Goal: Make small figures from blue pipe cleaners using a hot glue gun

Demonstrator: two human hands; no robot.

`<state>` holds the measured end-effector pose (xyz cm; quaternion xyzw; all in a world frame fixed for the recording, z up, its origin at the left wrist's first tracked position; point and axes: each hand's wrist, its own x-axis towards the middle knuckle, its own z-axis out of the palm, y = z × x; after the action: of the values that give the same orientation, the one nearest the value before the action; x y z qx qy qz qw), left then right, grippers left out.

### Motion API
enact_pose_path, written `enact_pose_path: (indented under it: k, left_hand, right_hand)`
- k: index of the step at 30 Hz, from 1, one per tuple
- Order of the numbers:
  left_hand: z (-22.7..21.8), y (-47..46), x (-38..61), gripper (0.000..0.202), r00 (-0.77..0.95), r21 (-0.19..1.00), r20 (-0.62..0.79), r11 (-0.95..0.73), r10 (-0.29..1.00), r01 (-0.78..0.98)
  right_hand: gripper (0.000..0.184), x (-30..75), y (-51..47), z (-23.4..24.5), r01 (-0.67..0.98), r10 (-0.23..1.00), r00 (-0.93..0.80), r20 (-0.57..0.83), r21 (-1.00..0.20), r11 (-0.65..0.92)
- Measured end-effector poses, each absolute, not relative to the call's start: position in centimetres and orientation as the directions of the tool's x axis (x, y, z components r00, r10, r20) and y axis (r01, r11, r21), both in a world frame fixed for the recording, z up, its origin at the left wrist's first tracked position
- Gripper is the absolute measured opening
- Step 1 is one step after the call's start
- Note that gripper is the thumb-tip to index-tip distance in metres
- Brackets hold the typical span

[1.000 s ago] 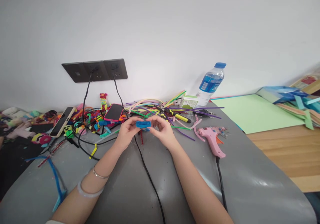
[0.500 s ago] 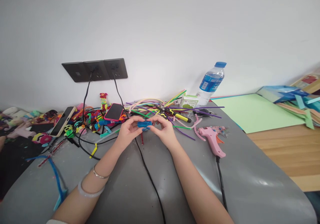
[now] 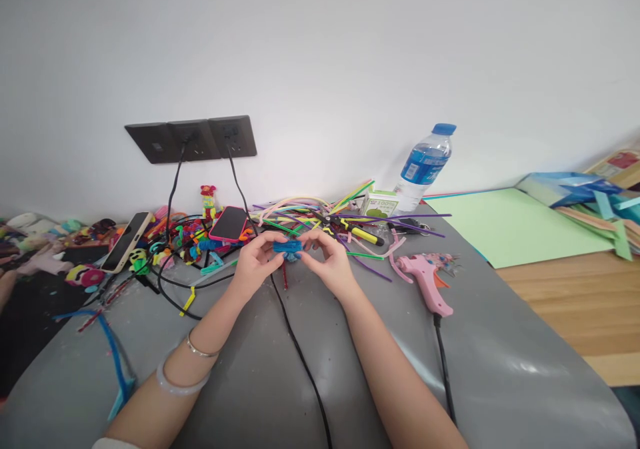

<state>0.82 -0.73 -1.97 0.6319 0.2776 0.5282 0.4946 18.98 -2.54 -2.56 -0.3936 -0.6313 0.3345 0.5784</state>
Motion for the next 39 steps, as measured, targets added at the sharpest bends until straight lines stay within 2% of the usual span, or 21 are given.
enact_pose_path:
  k: [15,20,24,29,39]
  left_hand:
    - [-2.1,-0.6,0.8,0.018,0.278,0.926,0.377,-0.349,0.884,-0.144]
    - [-1.9,-0.5,0.5,0.018,0.286,0.912,0.401,-0.408,0.870,-0.036]
    - [-1.8,-0.4,0.5,0.020,0.288,0.897,0.427,-0.442,0.857,-0.013]
    - [-1.9,-0.5,0.6,0.021,0.279,0.919,0.382,-0.394,0.881,-0.013]
    - [-1.9,-0.7,0.8,0.022,0.234,0.901,0.406,-0.430,0.883,0.059]
  right_hand:
    - [0.020,19.0,-2.5,-2.6,0.158,0.831,-0.028,0.556,-0.818,0.553]
    - [0.016,19.0,-2.4,-3.1,0.158,0.816,-0.027,0.577,-0.804,0.574]
    - [0.015,19.0,-2.4,-3.2,0.128,0.824,0.000,0.567,-0.817,0.562]
    - [0.016,19.1,-2.3,-3.3,0.079,0.836,0.026,0.548,-0.835,0.544]
    - [0.010,18.8,-2.5,-3.2,0.188,0.835,0.002,0.550,-0.821,0.540]
